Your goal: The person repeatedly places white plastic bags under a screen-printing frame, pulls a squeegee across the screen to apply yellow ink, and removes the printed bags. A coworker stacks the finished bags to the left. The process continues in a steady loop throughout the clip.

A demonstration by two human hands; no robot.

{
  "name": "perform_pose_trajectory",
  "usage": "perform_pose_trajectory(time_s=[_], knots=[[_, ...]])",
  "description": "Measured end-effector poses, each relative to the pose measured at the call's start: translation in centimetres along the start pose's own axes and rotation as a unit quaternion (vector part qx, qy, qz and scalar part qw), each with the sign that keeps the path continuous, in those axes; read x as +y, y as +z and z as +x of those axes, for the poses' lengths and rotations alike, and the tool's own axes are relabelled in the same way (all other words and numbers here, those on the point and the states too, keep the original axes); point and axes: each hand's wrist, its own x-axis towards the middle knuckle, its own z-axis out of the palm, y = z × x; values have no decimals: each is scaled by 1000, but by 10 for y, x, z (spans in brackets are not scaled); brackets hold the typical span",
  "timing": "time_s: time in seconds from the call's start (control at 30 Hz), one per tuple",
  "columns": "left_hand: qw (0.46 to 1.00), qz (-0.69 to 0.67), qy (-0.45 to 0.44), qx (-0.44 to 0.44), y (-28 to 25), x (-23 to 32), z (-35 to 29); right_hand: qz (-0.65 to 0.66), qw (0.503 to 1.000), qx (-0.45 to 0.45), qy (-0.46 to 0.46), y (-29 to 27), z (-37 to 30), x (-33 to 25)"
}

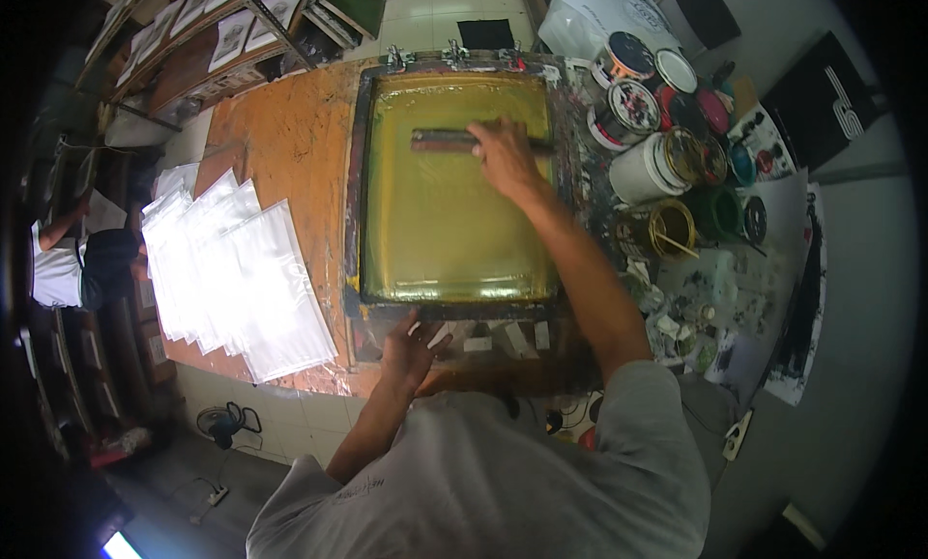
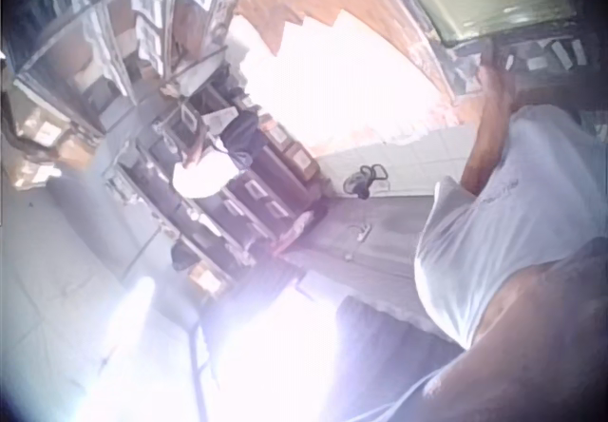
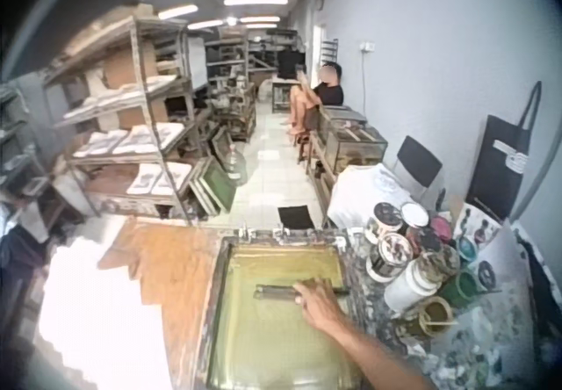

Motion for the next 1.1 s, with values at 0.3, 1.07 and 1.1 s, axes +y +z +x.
perform_pose_trajectory(time_s=[0.3, 1.07, 1.1], knots=[[999, -26, 16, 24, -11, -10, 3, -122, 986, 113, -21, 69, 99, 60], [998, 24, 57, -6, -4, -9, -16, -39, 998, -3, -59, 47, 120, 2], [998, 24, 63, -14, -5, -9, -15, -53, 997, -17, -47, 52, 122, 6]])
